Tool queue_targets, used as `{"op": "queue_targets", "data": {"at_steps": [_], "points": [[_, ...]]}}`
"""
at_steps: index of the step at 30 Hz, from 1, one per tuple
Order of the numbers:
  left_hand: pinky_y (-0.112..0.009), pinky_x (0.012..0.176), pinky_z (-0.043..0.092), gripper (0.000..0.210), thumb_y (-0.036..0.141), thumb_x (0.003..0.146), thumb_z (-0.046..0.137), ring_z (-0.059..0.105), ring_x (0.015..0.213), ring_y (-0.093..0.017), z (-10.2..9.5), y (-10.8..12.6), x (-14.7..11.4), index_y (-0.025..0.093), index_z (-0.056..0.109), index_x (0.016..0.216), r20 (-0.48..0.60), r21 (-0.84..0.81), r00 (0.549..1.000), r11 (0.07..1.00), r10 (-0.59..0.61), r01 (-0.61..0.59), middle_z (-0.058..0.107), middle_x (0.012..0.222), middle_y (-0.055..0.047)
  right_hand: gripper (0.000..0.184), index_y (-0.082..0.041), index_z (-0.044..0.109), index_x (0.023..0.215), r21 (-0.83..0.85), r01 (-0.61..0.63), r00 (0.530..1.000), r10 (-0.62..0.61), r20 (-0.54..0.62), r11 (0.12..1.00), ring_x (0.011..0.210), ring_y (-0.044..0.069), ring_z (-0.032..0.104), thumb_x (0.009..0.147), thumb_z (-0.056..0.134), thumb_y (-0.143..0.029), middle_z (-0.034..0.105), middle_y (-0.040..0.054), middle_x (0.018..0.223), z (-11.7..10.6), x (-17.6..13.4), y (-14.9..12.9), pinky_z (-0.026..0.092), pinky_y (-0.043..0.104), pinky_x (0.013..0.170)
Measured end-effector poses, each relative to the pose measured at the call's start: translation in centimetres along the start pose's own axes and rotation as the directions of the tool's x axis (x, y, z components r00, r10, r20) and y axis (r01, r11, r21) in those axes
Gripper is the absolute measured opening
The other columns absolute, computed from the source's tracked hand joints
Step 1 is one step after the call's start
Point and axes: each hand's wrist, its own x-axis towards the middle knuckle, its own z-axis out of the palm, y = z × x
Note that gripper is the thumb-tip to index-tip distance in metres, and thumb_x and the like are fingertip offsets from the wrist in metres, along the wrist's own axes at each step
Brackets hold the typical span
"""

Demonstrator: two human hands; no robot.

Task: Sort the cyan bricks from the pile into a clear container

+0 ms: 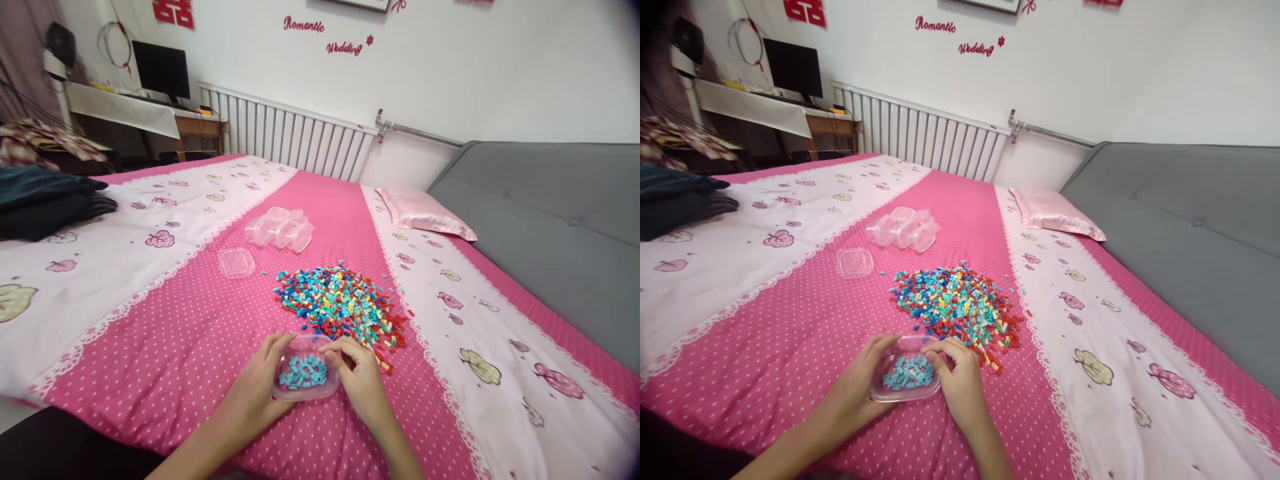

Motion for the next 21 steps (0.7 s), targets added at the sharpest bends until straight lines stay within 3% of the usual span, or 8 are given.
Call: {"op": "queue_targets", "data": {"at_steps": [4,8,12,15,18,21], "points": [[-0.044,0.101,0.053,0.076,0.018,0.082,0.069,0.057,0.125,-0.03,0.1,-0.1,-0.1,0.033,0.031,0.146,-0.002,-0.012,1.0,1.0,-0.007,0.007,0.05,0.137,-0.009,0.018,-0.028,0.079,0.097,-0.031,-0.015,1.0,0.015,-0.009,0.999,0.077,0.02,0.064,0.085,0.072,-0.04,0.076,0.0022,0.09,0.0,0.0,-0.1,0.047,0.03,0.074],[-0.045,0.103,0.051,0.076,0.018,0.083,0.069,0.055,0.126,-0.03,0.1,0.0,0.0,0.034,0.03,0.146,0.007,-0.018,1.0,1.0,-0.011,0.011,0.049,0.138,-0.009,0.023,-0.028,0.079,0.103,-0.042,-0.022,1.0,0.022,0.013,0.999,0.083,0.023,0.067,0.083,0.073,-0.04,0.078,0.0048,0.102,0.0,0.0,-0.5,0.049,0.033,0.079],[-0.045,0.103,0.051,0.074,0.019,0.085,0.069,0.056,0.126,-0.03,-0.1,0.3,0.1,0.035,0.031,0.146,0.006,-0.02,1.0,1.0,-0.01,0.01,0.05,0.138,-0.008,0.028,-0.026,0.077,0.107,0.0,-0.006,1.0,0.006,0.003,1.0,0.088,0.023,0.067,0.093,0.058,-0.042,0.076,0.0063,0.105,-0.3,-0.3,-1.1,0.05,0.034,0.083],[-0.044,0.102,0.052,0.075,0.021,0.085,0.07,0.057,0.125,-0.03,-0.2,0.5,0.1,0.035,0.03,0.146,0.014,-0.006,1.0,1.0,-0.016,0.016,0.05,0.137,-0.008,0.033,-0.024,0.074,0.11,0.097,0.016,0.999,-0.012,-0.044,0.995,0.102,0.023,0.064,0.096,0.045,-0.03,0.073,0.0056,0.109,-0.6,-0.4,-1.2,0.046,0.035,0.093],[-0.044,0.102,0.052,0.074,0.021,0.084,0.07,0.057,0.124,-0.03,-0.2,0.4,0.0,0.035,0.03,0.145,0.017,0.008,1.0,1.0,-0.017,0.017,0.049,0.138,-0.008,0.035,-0.023,0.071,0.109,0.133,0.0,0.996,0.012,-0.09,0.991,0.096,0.021,0.062,0.089,0.042,-0.021,0.07,0.0043,0.108,-0.7,-0.4,-0.7,0.046,0.032,0.087],[-0.044,0.104,0.051,0.075,0.02,0.084,0.07,0.056,0.126,-0.03,-0.1,0.1,0.0,0.034,0.03,0.146,0.02,0.01,1.0,1.0,-0.019,0.019,0.048,0.139,-0.008,0.031,-0.023,0.07,0.103,0.113,-0.039,0.987,0.056,-0.148,0.993,0.081,0.019,0.059,0.089,0.042,-0.023,0.067,0.0028,0.09,-0.7,-0.1,-0.1,0.045,0.03,0.075]]}}
